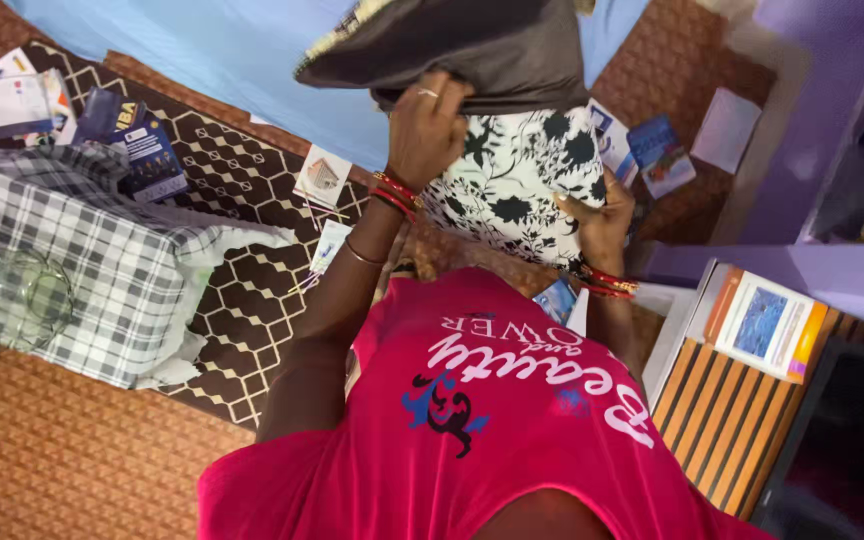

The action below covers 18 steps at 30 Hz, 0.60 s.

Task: The person puts a patterned pillow into a maroon decorative cover and then repeats the action with a second pillow and a dark brown cover.

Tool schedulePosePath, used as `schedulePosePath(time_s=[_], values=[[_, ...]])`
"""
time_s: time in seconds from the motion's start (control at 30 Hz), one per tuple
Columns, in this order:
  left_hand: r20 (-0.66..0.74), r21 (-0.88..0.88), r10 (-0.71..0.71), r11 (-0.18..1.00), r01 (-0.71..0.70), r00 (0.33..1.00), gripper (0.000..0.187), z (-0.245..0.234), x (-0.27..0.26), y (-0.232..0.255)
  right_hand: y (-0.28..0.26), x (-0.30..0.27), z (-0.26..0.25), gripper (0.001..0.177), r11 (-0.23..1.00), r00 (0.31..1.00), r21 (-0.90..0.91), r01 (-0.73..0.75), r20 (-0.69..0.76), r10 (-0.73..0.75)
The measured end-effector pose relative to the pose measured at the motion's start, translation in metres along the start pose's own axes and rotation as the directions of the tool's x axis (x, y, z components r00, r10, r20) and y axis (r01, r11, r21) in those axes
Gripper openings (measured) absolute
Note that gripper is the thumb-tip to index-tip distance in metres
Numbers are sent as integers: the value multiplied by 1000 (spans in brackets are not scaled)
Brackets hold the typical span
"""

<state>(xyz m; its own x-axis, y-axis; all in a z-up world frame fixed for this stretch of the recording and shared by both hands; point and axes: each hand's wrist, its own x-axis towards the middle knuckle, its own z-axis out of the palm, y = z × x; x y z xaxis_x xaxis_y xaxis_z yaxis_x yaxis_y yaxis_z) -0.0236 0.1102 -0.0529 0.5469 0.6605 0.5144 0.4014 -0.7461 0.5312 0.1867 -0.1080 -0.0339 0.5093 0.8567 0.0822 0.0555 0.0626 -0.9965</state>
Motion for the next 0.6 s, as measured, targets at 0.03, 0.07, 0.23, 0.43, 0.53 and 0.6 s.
schedulePosePath(time_s=[0.03, 0.07, 0.23, 0.43, 0.53, 0.6], values=[[-10, 10, -3, 1000, 3, 1000, 30, 7, -1, -11, 0, 3, -2, 52, 1000, 1000, 5, 7, 12, -7], [-84, 87, -83, 992, 91, 993, 29, 11, -5, -24, -1, 2, -5, 52, 1000, 1000, 28, -10, 2, 10], [-347, 320, -237, 879, 352, 907, 55, 15, -20, -71, -8, -2, -20, 48, 998, 1000, 59, 17, -3, -17], [-483, -69, -560, 790, 609, 673, 62, 31, -46, -79, -4, -4, -28, 45, 975, 999, 216, -52, 1, 53], [-300, -374, -854, 515, 772, 425, 68, 47, -51, -92, 18, 3, -46, 40, 986, 997, 143, -82, 23, 80], [-265, -559, -737, 643, 524, 621, 50, 51, -57, -98, 46, 14, -59, 48, 971, 992, 203, -126, 29, 122]])
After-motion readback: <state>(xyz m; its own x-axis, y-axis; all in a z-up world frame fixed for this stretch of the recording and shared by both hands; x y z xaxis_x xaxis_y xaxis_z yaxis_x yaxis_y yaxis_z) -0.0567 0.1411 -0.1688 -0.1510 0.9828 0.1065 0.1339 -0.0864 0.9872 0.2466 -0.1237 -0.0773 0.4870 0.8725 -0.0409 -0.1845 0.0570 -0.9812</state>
